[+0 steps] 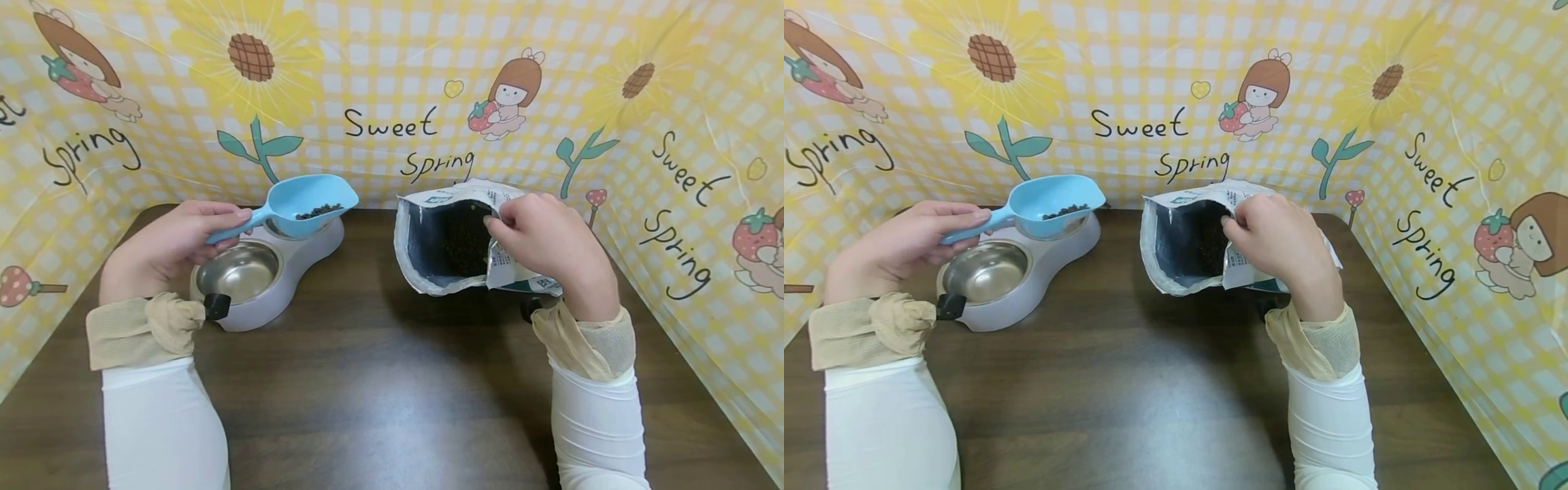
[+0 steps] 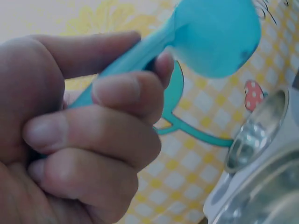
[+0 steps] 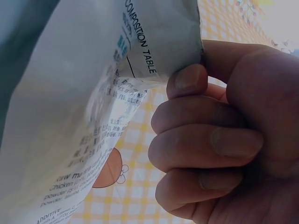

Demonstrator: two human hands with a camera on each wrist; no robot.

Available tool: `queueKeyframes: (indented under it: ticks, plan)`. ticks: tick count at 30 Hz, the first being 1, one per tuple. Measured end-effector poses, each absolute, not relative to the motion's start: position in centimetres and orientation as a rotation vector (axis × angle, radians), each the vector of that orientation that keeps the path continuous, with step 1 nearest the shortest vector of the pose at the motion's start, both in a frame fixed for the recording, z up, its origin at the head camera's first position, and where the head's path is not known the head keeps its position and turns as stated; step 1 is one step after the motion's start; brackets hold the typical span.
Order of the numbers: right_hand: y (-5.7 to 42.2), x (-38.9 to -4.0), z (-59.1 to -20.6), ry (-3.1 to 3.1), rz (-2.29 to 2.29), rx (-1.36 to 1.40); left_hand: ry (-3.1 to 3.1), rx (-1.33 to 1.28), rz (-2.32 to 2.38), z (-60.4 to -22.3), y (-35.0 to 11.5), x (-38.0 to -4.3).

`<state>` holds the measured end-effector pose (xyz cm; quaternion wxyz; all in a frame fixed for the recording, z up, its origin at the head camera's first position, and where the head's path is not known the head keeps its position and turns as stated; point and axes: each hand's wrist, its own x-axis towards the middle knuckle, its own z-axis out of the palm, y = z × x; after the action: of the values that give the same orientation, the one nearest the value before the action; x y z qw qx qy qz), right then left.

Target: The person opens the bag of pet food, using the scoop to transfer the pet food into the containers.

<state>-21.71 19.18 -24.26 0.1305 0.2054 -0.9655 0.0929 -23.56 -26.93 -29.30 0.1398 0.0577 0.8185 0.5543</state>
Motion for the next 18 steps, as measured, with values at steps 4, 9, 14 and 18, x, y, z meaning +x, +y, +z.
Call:
queueKeyframes:
  ticks: [4, 9, 14, 18]
  plan:
    - [19.1, -21.7, -24.2, -2.805, 0.269, 0.599, 2.438, 0.059, 1.565, -29.9, -27.4, -24.1]
    - [19.2, -21.6, -24.3, -2.804, 0.269, 0.603, 2.571, -0.066, 1.436, -30.7, -27.8, -24.5]
    - [19.1, -21.6, -24.2, -2.816, 0.268, 0.598, 2.798, -0.137, 1.213, -31.1, -27.3, -24.7]
    - [19.1, -21.7, -24.2, -2.82, 0.269, 0.597, 2.929, -0.111, 1.017, -31.2, -26.8, -24.9]
